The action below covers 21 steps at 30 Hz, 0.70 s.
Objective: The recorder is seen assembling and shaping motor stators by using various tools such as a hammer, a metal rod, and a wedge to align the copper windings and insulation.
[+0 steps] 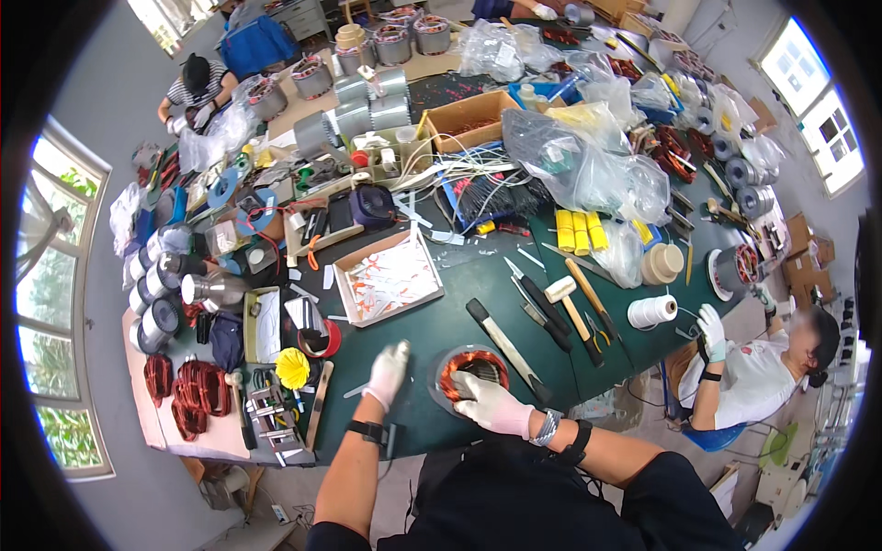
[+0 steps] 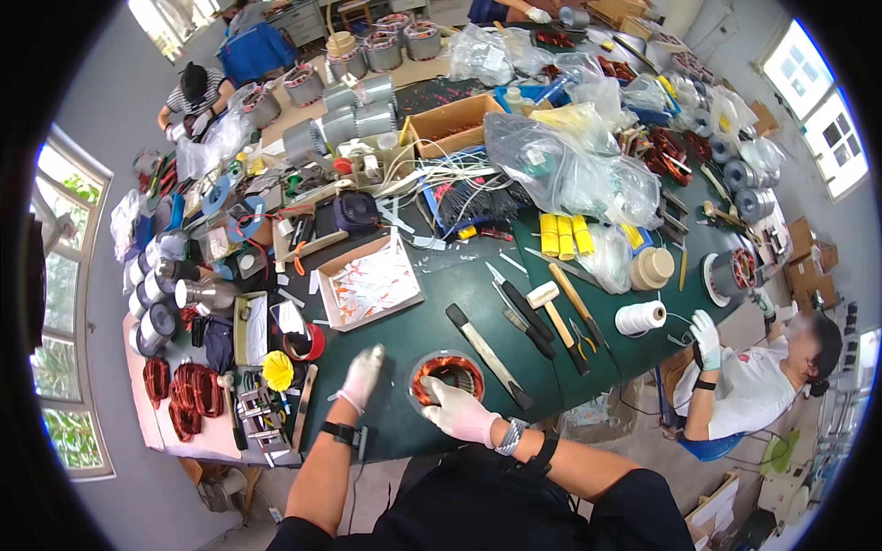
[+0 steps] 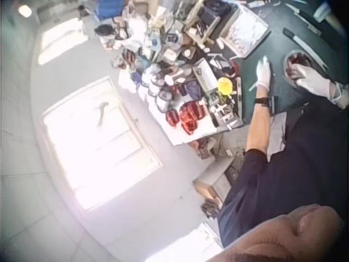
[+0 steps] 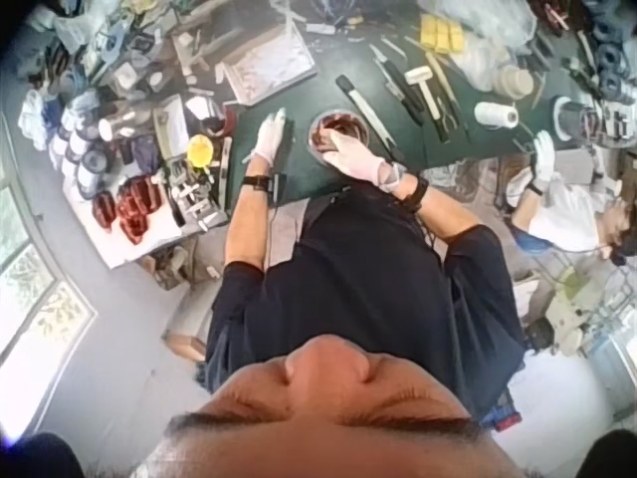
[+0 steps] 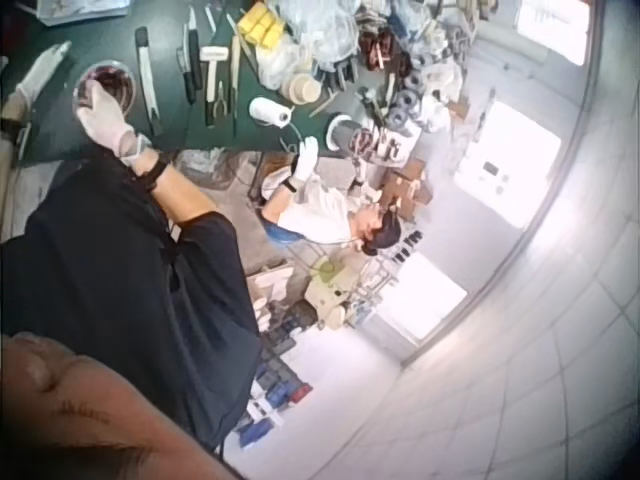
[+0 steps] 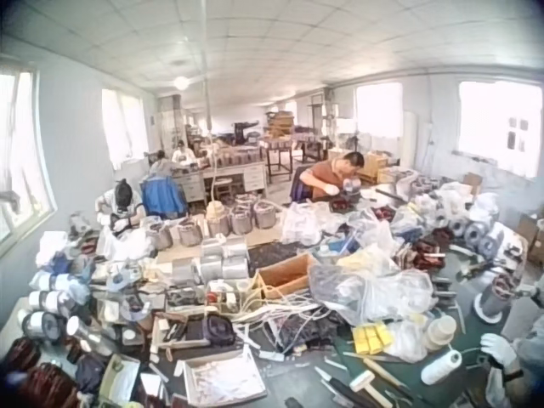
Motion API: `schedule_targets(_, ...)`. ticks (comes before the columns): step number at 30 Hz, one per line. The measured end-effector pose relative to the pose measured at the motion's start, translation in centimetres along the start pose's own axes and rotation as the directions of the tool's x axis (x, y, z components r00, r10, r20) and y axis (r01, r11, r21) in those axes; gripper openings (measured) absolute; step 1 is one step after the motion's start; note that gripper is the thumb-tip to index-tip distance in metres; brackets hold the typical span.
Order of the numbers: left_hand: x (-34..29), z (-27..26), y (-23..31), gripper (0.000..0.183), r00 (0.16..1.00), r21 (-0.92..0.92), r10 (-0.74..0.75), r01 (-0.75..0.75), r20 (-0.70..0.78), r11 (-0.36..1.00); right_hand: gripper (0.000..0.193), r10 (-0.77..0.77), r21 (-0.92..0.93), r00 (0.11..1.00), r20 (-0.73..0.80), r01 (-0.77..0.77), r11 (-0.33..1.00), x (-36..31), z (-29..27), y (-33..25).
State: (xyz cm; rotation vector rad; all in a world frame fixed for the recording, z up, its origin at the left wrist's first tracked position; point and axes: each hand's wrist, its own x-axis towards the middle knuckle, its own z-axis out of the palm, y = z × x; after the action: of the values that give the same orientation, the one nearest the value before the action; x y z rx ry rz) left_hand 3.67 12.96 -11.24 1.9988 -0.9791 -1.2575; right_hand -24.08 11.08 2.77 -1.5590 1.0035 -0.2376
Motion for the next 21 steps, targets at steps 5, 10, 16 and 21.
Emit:
schedule_targets(5, -3.7, -9.3, 3.9, 0.05, 0.986, -0.427, -0.002, -0.07, -0.167, 0.901, 0.036, 0.016, 0.051, 0.999, 0.028, -0.017, 0.999, -0.9, -6.7, -1.0)
schedule_targets(10, -16.0, -13.5, -3.2, 0.041, 0.955, -0.39, -0.133, 0.019, -0.266, 0.92, 0.033, 0.021, -0.279, 0.999, -0.046, -0.033, 0.96, -2.5, -9.5, 3.7)
schedule_targets(16, -24.8, -6.9, -11.4, 0.04, 0.826, -0.709, -0.532, 0.264, -0.184, 0.654, 0.048, 0.168, -0.242, 0.984, -0.053, -0.176, 0.954, -0.3, -7.2, 3.6)
schedule_targets(21, -25.2, -8.3, -13.5, 0.043, 0.807, -0.764, -0.579, 0.298, -0.119, 0.573, 0.05, 0.038, -0.476, 0.988, -0.149, -0.106, 0.873, 4.3, -2.9, 3.8)
